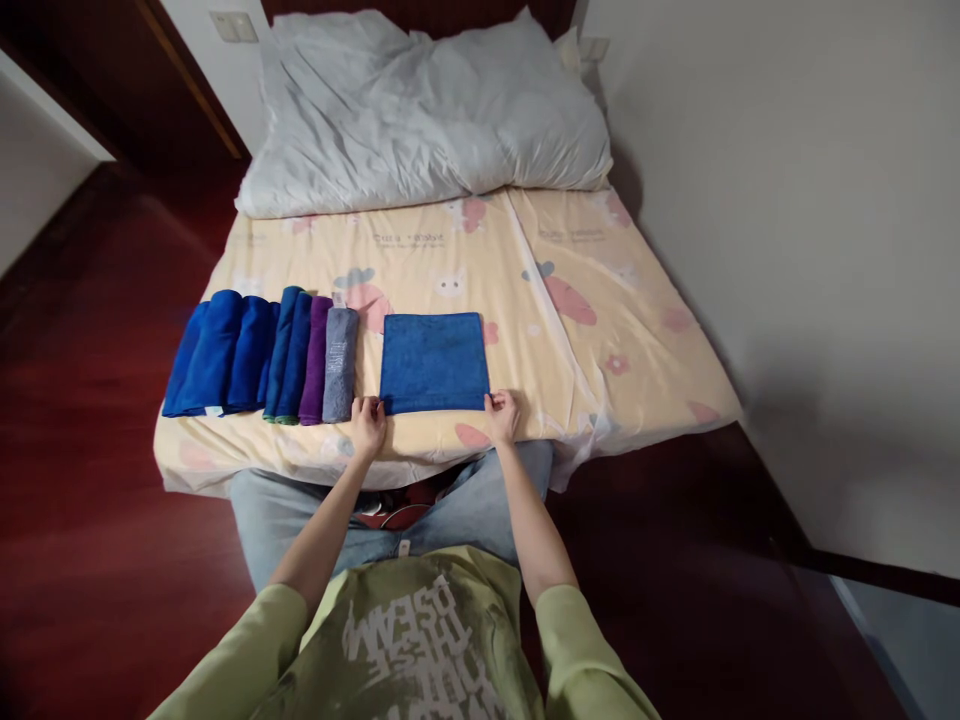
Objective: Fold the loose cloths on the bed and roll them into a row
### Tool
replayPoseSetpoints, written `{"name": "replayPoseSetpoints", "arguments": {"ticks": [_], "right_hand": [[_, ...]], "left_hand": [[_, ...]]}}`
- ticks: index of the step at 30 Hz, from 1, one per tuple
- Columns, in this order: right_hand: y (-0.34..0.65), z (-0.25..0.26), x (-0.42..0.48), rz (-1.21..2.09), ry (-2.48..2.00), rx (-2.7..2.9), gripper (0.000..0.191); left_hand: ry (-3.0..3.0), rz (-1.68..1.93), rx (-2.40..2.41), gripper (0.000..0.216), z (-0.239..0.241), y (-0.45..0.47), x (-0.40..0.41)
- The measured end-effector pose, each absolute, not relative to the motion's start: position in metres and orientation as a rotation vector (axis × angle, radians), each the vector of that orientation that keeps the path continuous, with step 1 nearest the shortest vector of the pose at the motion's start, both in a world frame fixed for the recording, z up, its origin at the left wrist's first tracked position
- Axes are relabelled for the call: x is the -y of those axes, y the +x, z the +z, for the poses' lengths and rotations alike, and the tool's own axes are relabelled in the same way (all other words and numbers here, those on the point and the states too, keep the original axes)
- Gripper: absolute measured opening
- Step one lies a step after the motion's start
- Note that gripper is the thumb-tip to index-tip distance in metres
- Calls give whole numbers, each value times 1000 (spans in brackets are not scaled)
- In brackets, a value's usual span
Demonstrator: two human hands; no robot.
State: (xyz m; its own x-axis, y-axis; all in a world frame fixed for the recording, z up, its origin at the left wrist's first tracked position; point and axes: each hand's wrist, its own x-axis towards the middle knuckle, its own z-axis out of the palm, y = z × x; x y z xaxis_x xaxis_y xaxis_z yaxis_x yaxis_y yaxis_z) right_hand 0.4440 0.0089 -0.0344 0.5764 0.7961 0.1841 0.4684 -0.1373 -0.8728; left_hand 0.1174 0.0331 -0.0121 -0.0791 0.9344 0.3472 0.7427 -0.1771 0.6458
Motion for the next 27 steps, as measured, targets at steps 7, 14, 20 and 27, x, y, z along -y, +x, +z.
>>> {"name": "replayPoseSetpoints", "arguments": {"ticks": [7, 14, 20, 27], "right_hand": [[447, -29, 9, 122, -1649, 1493, 30], [462, -12, 19, 134, -1657, 1933, 45], [460, 8, 4, 116, -1854, 2126, 44], [467, 4, 35, 134, -1729, 2170, 45]], "left_hand": [[2240, 881, -1713, 35, -12, 113, -23], [2417, 606, -1671, 49, 0, 104, -17], [2441, 406, -1720, 42, 21, 114, -33], [2460, 504, -1553, 41, 15, 88, -9]]}}
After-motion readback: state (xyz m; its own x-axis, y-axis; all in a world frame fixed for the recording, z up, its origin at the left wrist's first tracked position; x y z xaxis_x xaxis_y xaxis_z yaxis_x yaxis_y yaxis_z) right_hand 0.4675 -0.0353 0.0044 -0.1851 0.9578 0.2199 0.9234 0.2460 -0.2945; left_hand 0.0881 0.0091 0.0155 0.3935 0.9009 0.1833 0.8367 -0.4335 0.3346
